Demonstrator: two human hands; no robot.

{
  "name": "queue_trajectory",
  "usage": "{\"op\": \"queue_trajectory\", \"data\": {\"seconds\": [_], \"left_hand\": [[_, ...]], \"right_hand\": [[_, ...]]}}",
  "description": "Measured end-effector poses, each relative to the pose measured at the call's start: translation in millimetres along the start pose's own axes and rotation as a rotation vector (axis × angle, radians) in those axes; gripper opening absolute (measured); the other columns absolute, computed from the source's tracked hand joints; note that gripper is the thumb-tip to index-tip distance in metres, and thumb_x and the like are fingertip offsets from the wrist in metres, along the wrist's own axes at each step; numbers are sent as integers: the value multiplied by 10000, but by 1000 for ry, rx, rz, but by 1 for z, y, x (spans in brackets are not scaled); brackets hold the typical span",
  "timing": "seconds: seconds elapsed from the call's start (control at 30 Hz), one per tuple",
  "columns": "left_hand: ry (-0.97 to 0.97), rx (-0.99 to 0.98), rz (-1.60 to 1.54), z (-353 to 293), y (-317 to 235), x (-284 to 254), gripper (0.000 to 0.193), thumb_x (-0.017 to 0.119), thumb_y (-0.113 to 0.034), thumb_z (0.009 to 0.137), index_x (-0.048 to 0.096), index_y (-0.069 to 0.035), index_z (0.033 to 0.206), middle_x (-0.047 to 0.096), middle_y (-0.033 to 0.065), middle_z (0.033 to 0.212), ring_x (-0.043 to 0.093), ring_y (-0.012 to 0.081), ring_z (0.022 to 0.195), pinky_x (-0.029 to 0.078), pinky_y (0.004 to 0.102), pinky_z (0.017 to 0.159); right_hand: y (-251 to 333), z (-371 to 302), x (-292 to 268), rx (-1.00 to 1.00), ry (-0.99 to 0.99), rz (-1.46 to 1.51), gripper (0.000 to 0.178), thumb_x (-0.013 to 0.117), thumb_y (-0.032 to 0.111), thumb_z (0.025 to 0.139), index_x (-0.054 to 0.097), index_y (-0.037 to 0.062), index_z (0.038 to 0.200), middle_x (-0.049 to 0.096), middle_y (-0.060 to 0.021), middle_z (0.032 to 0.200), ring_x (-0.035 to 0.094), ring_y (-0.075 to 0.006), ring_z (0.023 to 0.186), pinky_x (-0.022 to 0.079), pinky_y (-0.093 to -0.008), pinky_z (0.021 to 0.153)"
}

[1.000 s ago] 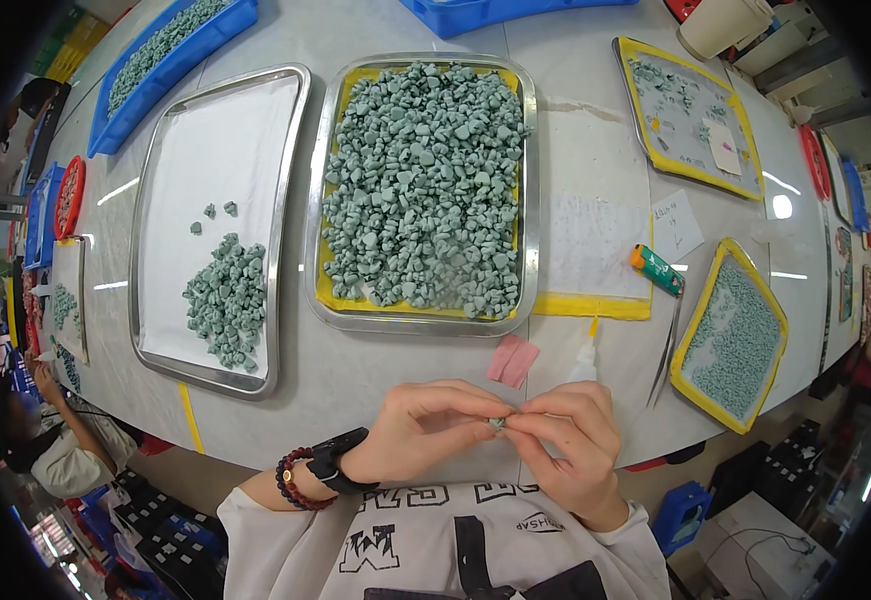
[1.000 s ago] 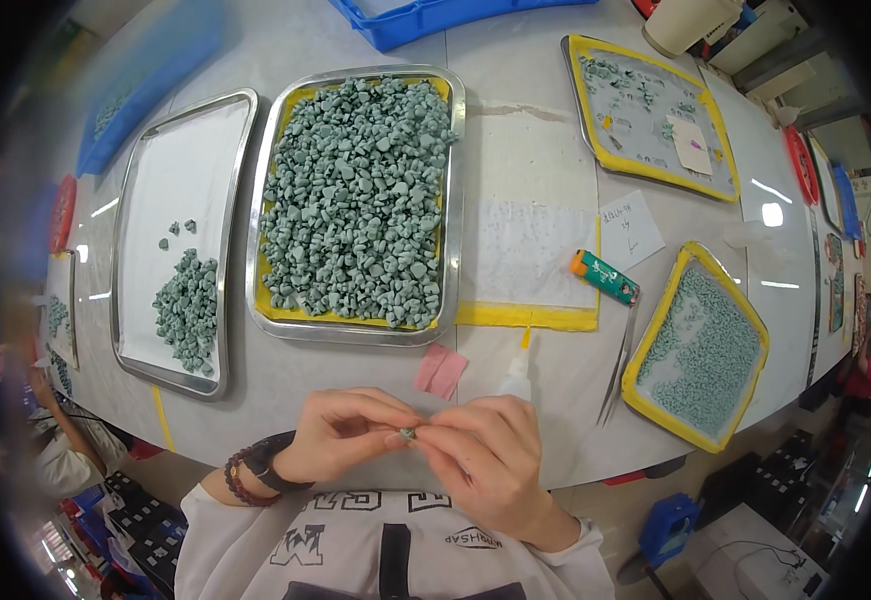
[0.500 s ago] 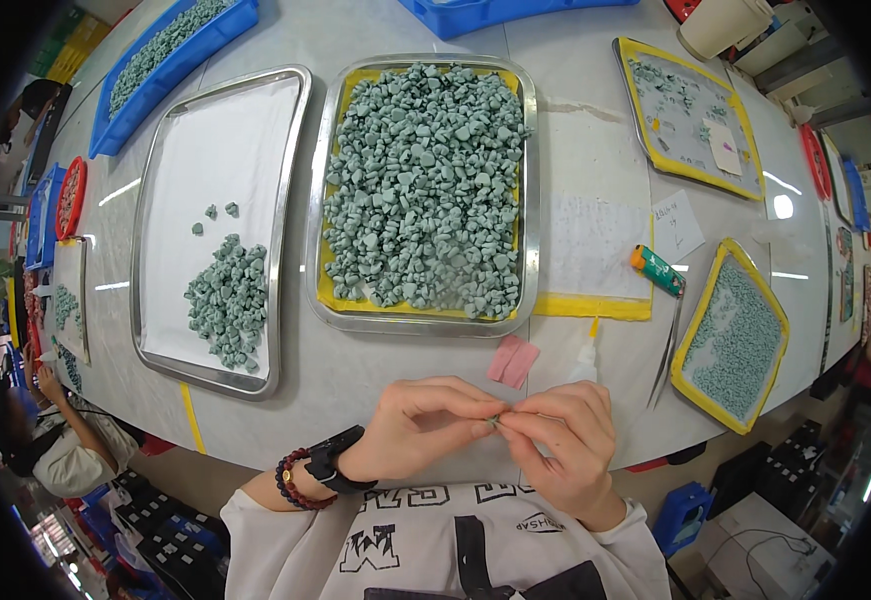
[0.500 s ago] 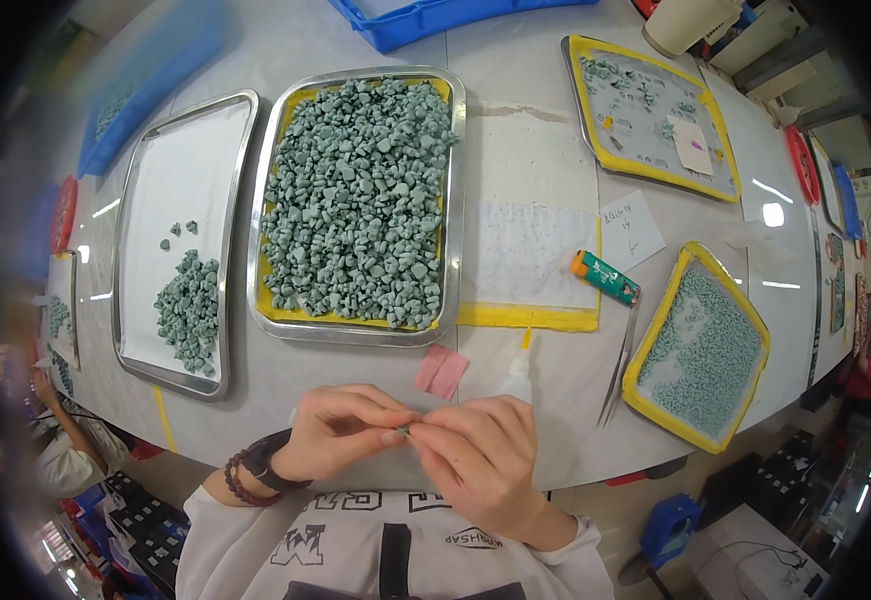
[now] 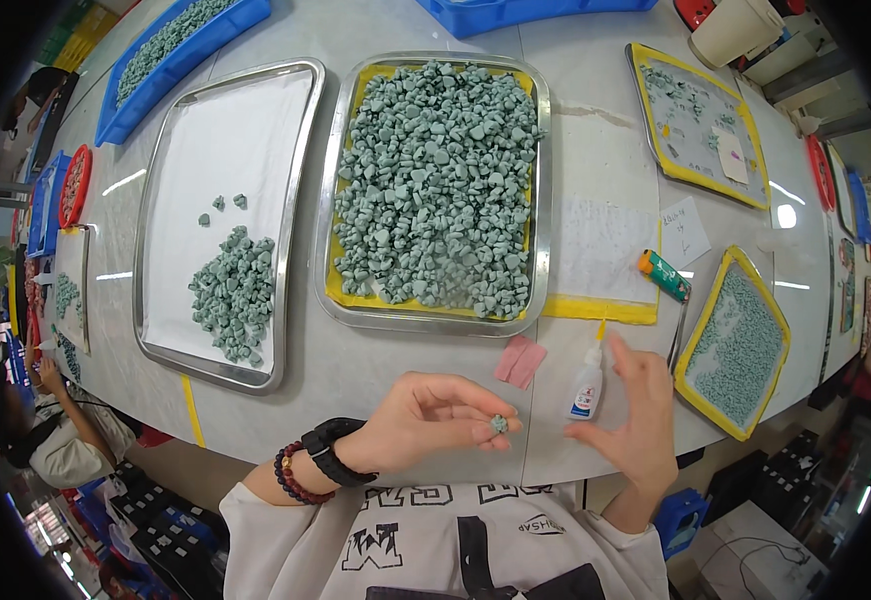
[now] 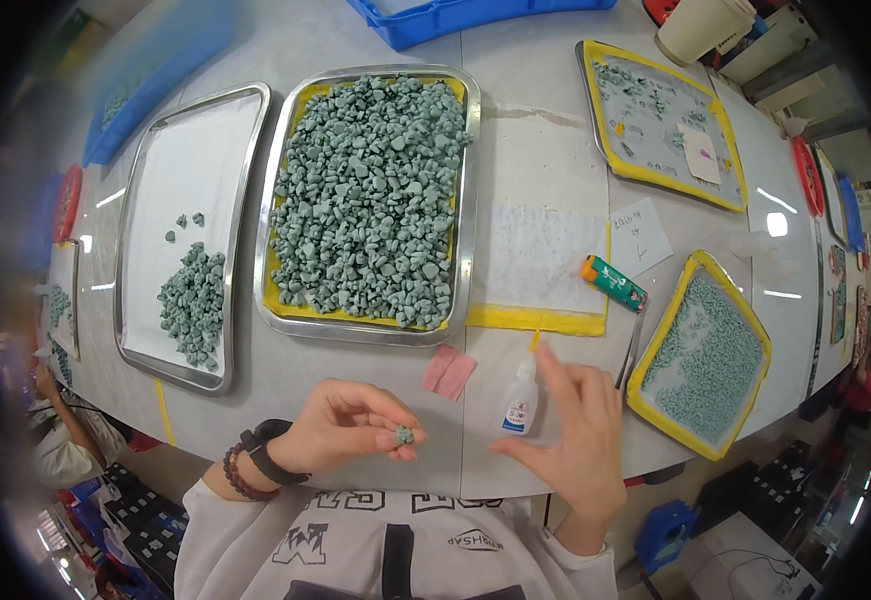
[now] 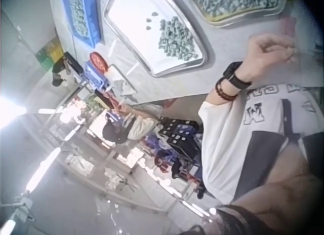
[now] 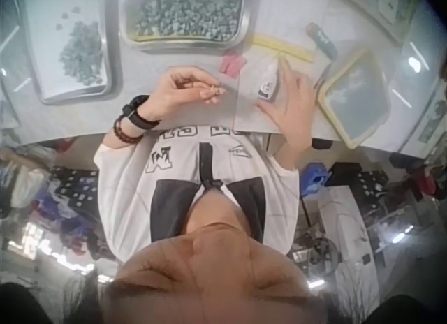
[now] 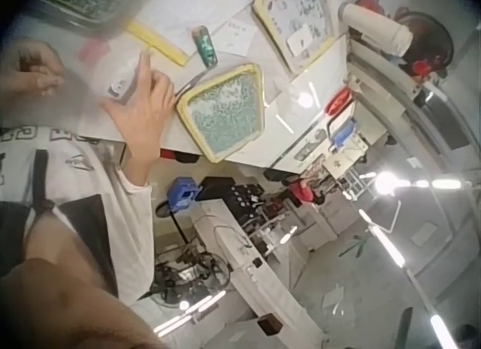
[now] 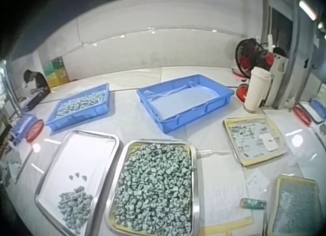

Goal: Assembling small plastic components by applying glue and joining parts together on a factory workbench.

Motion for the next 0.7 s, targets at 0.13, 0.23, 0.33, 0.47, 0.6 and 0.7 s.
{"op": "queue_trajectory", "data": {"seconds": [0.13,0.23,0.33,0.47,0.6,0.7], "left_hand": [[-229,562,1164,-6,-40,5,205,598,98,780,646,9,959,659,137,977,655,192,831,532,293,710],[-776,714,1503,-38,-71,-24,242,620,89,749,648,-29,959,649,110,948,636,217,809,518,288,644],[-1153,644,1656,-63,-93,-63,263,624,88,746,652,-46,970,642,88,936,614,207,803,490,293,612],[-1149,946,1805,-44,-101,-34,257,639,63,738,650,-55,967,631,73,911,596,218,790,471,309,610],[-666,737,1822,-3,-86,-14,258,665,32,729,640,-51,972,615,91,855,588,226,742,476,307,618],[-642,477,1780,7,-87,-28,260,673,35,734,631,-21,984,613,106,829,594,191,673,478,275,575]], "right_hand": [[-1,-2,12,-115,116,-169,643,804,268,584,551,71,1141,464,-68,868,449,-248,821,333,-380,802],[-3,-6,13,-170,53,-147,642,810,263,569,536,78,1120,446,-75,859,437,-252,806,327,-378,784],[-4,-10,15,-215,-66,-48,613,809,250,572,520,81,1085,440,-87,858,435,-256,791,340,-365,745],[-11,-19,26,-214,-165,187,541,788,265,659,462,81,1050,441,-96,854,428,-230,763,350,-348,698],[-5,-24,23,-318,-298,438,494,722,313,771,422,75,1083,470,-95,837,426,-193,734,356,-325,668],[4,-18,14,-354,-383,533,442,715,300,796,462,60,1068,535,-94,781,474,-212,667,372,-327,605]]}}
Point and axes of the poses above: each hand's wrist, its own z-axis towards the middle knuckle, its own x-axis out of the palm, y = z × x, the point moved 4 cm from there along z, towards the middle knuckle
